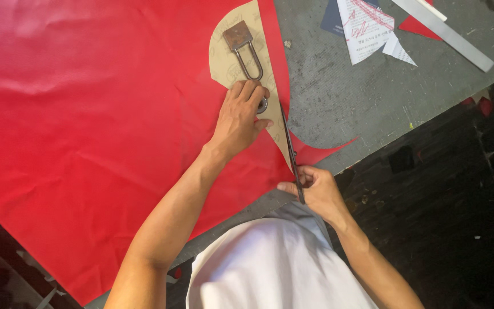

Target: The person places a paper pattern on a large red fabric sheet, secures it with a padlock and a small metal weight, and then uses scissors to cut the fabric along the pattern's edge. The person repeats this process for a second pattern piece.

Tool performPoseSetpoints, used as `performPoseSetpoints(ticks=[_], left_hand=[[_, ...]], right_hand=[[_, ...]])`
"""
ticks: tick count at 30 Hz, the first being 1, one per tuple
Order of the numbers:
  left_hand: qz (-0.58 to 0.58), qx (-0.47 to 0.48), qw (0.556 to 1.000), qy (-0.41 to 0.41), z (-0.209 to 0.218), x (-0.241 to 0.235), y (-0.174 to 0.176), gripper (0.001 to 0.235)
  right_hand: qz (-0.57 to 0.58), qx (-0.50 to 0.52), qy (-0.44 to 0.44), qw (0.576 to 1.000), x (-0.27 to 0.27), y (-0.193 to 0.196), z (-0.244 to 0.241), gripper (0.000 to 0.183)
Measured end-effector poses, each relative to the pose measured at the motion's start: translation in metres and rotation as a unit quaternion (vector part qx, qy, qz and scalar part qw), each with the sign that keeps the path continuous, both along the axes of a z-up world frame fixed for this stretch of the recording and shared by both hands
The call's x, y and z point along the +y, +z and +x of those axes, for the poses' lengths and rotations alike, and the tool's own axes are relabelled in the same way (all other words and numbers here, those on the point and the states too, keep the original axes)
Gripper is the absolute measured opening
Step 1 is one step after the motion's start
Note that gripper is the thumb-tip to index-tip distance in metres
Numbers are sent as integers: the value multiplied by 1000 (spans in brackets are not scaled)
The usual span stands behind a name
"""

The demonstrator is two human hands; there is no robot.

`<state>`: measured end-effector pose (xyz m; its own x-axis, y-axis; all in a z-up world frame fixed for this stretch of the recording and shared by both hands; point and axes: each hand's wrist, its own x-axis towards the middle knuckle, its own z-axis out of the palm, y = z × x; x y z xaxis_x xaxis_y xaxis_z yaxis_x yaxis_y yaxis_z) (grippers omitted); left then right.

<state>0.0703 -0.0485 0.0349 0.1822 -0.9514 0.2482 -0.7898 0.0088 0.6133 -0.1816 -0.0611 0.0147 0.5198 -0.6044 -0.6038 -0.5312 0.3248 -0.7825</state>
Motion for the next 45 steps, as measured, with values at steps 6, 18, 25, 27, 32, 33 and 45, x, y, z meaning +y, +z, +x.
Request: performPoseSetpoints(ticks=[6,18,25,27,32,33,45], left_hand=[[3,-2,1000,0,3,2,-2,59],[2,0,1000,-6,2,3,-1,58],[7,5,1000,3,3,2,-2,59],[-2,9,1000,3,3,2,-2,60],[4,11,1000,4,3,2,-2,60],[11,10,1000,4,4,3,-2,59],[5,7,1000,6,5,2,-3,59]], right_hand=[[-35,-23,14,999,-3,-1,3,35],[12,-5,-9,1000,-19,3,25,34],[37,-32,-18,999,-19,-5,21,36],[46,-20,-17,999,-20,-5,23,31],[48,-18,-8,999,-21,0,26,28],[54,-24,-10,998,-22,0,26,26],[20,-5,-19,1000,-28,-1,33,38]])
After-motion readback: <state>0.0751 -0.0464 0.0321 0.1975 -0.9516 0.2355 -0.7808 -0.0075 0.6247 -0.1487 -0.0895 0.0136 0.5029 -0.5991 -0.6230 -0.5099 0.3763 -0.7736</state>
